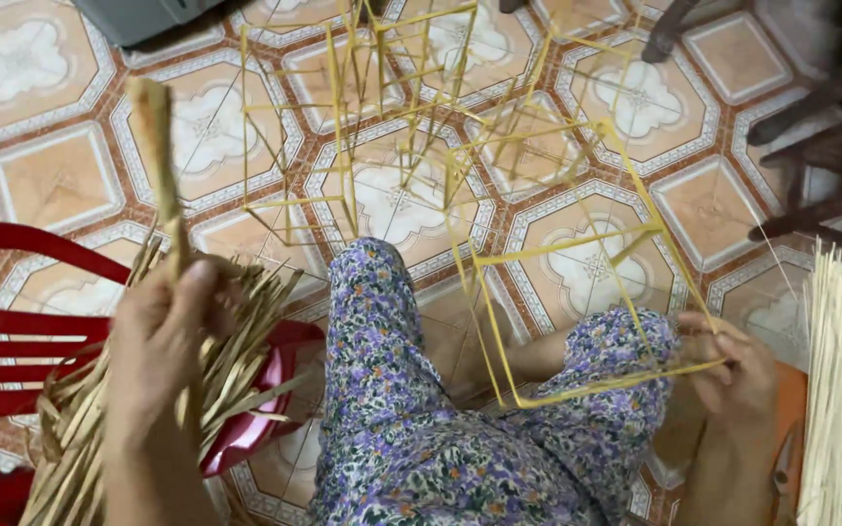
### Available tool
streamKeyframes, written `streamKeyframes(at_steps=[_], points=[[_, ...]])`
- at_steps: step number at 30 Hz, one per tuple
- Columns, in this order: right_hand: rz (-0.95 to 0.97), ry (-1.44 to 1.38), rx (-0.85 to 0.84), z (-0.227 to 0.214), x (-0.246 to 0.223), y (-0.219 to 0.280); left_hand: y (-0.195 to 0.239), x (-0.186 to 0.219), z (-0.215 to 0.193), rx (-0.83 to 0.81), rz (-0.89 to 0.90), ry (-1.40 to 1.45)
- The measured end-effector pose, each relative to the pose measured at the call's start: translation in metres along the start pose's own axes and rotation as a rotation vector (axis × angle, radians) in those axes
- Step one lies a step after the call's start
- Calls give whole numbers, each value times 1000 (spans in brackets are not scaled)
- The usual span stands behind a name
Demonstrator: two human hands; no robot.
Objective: Assembling and weaving a 3D frame structure using bamboo strips, white splints, and adhesive tape.
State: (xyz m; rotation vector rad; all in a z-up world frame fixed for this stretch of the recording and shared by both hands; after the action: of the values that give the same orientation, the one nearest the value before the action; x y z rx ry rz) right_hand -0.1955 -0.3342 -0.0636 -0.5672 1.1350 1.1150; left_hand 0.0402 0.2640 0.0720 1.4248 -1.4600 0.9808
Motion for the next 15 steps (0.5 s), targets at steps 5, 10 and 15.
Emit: streamKeyframes(at_steps=[5,10,15], points=[[17,-29,-250,-52,-14,-32,-45,-29,134,-238,-30,88],[-142,236,-112,-26,-15,-68,-20,-59,223,-441,-16,363],[-223,416,98,-8,-2,-108,6,-79,224,-230,-116,465]])
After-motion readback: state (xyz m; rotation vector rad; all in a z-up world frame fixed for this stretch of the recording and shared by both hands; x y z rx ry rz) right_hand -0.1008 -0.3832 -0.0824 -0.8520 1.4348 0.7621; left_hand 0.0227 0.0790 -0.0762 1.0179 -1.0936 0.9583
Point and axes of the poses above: each hand's wrist, its own y-axis away from the middle knuckle, its own z-axis out of the palm, x = y × z, the point moved 7 cm from there along -y, towards the middle knuckle, and after that the axes turned 5 degrees about x, right-handed, at the moved point
